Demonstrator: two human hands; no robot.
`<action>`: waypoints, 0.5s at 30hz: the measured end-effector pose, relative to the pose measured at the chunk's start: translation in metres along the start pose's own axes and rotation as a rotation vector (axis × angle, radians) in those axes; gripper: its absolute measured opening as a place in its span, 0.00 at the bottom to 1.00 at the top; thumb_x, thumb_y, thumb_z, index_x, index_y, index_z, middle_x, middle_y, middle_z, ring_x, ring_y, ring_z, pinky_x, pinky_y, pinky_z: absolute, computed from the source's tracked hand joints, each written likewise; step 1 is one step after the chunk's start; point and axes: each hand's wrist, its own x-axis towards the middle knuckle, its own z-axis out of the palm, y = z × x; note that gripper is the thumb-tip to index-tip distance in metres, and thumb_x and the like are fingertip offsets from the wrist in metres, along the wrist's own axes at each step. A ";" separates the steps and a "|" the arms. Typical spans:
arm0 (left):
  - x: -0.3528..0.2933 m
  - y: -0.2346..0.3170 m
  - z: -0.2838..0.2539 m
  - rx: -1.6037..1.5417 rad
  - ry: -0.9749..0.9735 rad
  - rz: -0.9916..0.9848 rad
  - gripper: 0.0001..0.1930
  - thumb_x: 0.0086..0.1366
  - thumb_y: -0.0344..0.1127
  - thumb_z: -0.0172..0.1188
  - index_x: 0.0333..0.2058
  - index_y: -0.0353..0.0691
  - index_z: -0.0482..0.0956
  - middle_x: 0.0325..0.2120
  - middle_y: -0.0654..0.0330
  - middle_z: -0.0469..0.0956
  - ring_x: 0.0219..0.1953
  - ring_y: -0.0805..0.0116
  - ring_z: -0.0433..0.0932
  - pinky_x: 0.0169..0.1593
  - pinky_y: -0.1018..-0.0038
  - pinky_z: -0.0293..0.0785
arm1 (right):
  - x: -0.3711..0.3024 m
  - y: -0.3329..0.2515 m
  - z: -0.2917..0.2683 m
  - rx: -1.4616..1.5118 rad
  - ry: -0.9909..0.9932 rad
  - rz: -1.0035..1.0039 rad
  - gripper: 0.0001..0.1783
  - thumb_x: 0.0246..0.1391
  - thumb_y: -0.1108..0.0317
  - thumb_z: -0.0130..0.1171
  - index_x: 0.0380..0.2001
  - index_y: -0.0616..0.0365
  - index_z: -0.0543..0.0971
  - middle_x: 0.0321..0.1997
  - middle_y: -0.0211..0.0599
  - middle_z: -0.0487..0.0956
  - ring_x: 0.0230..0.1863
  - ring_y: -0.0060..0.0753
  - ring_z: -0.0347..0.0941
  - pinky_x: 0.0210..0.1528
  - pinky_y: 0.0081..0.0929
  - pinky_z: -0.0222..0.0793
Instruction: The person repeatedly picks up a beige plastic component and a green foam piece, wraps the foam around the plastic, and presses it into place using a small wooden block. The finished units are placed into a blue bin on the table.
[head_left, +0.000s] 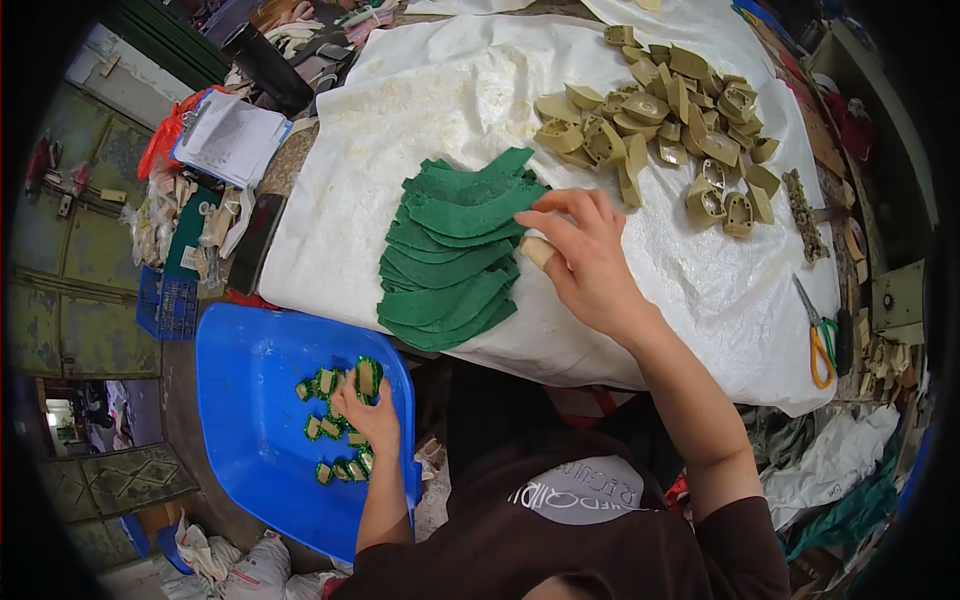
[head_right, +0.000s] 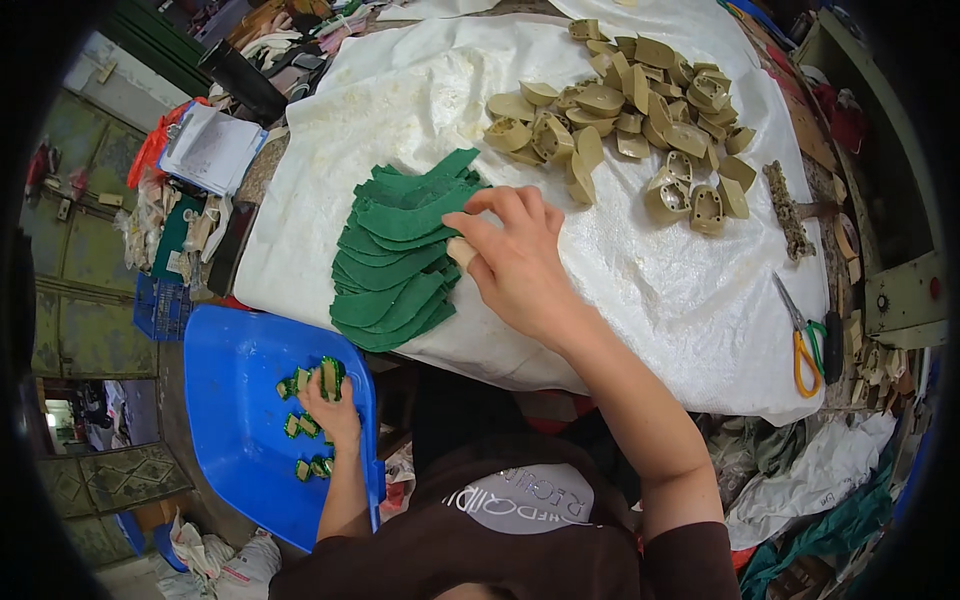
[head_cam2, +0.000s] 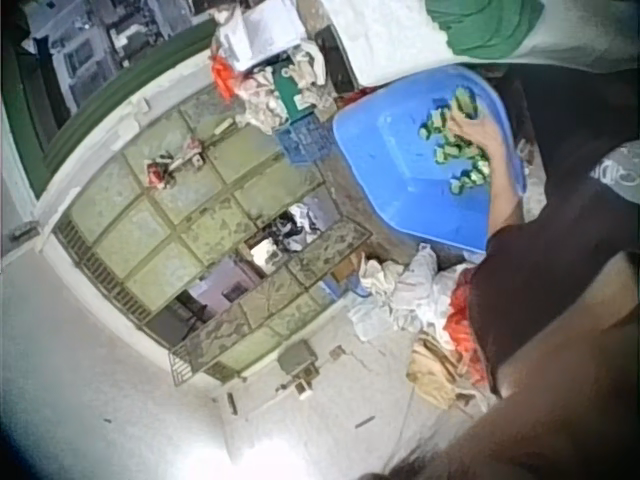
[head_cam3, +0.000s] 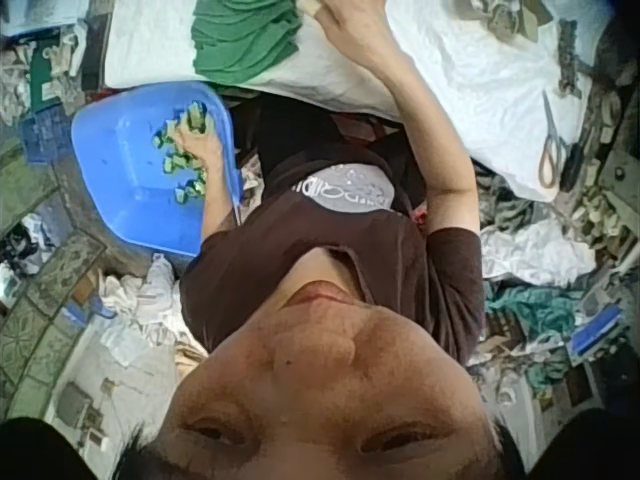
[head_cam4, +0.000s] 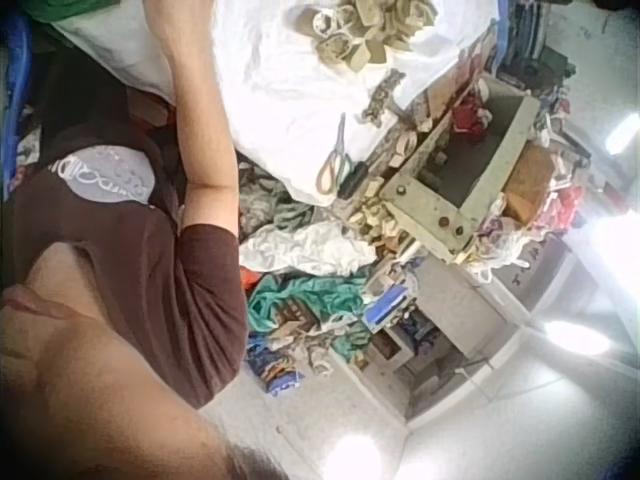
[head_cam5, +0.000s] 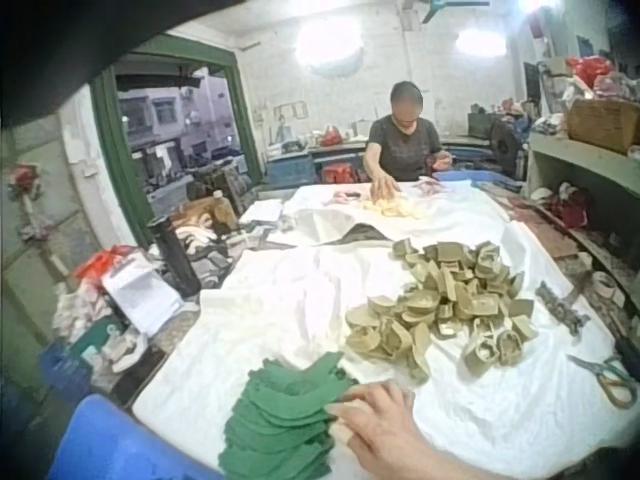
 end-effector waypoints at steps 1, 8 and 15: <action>-0.004 -0.017 0.005 0.084 -0.048 -0.058 0.29 0.51 0.33 0.66 0.53 0.35 0.70 0.46 0.47 0.66 0.49 0.50 0.65 0.56 0.58 0.59 | 0.007 0.000 0.006 -0.028 0.005 -0.019 0.13 0.48 0.69 0.60 0.41 0.51 0.80 0.45 0.33 0.71 0.50 0.39 0.60 0.52 0.42 0.51; 0.054 0.081 -0.015 -0.322 0.153 0.035 0.20 0.56 0.28 0.58 0.49 0.36 0.73 0.45 0.51 0.68 0.48 0.57 0.68 0.53 0.66 0.62 | 0.037 -0.008 0.027 -0.266 -0.096 -0.081 0.10 0.46 0.67 0.61 0.34 0.52 0.81 0.41 0.34 0.70 0.48 0.38 0.61 0.50 0.42 0.51; 0.091 0.183 -0.017 -0.519 -0.124 0.527 0.12 0.55 0.22 0.56 0.40 0.35 0.78 0.37 0.54 0.74 0.42 0.61 0.72 0.48 0.72 0.67 | 0.040 -0.003 0.033 -0.336 -0.209 -0.237 0.04 0.46 0.70 0.57 0.22 0.58 0.75 0.30 0.36 0.71 0.40 0.38 0.67 0.42 0.34 0.61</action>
